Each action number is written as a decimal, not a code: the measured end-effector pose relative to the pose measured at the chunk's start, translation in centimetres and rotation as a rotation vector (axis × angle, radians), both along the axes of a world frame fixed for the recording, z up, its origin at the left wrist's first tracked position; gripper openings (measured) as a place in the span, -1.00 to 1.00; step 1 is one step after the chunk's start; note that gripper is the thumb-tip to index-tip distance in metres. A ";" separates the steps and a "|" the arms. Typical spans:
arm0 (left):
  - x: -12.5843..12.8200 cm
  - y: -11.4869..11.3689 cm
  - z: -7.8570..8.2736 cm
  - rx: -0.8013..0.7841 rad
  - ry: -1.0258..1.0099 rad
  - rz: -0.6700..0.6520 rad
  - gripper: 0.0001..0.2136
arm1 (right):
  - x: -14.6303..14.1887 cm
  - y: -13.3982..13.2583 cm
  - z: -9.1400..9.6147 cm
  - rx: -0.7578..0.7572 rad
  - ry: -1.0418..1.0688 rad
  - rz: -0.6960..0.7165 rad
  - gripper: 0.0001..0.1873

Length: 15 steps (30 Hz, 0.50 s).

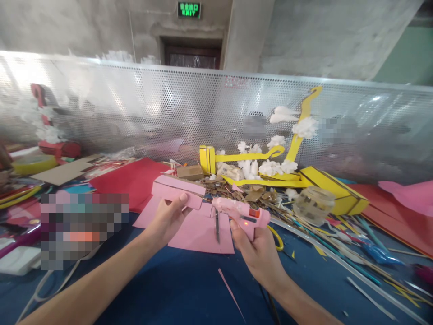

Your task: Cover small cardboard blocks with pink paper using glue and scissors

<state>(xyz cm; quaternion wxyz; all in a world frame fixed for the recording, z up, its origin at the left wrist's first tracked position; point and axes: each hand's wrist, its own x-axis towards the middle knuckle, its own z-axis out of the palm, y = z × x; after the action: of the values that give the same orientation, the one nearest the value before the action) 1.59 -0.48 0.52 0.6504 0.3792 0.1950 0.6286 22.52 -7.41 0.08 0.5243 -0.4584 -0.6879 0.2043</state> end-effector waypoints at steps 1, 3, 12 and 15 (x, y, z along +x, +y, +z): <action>0.0 0.0 0.0 -0.003 -0.003 -0.001 -0.56 | 0.0 0.0 0.0 -0.001 -0.001 0.001 -0.51; 0.0 0.1 -0.1 -0.005 -0.016 -0.005 -0.55 | 0.0 0.0 -0.1 -0.002 -0.011 0.003 -0.53; -0.1 0.3 -0.1 -0.032 -0.021 -0.021 -0.79 | 0.0 0.0 0.0 -0.008 -0.026 0.014 -0.54; -0.1 0.3 -0.1 -0.041 -0.032 -0.003 -0.78 | 0.0 0.1 0.1 -0.021 -0.027 0.011 -0.51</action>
<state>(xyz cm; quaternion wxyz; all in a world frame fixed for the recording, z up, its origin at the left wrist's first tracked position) 1.52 -0.16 0.44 0.6620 0.3560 0.1969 0.6295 22.49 -7.33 0.15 0.5091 -0.4629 -0.6952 0.2079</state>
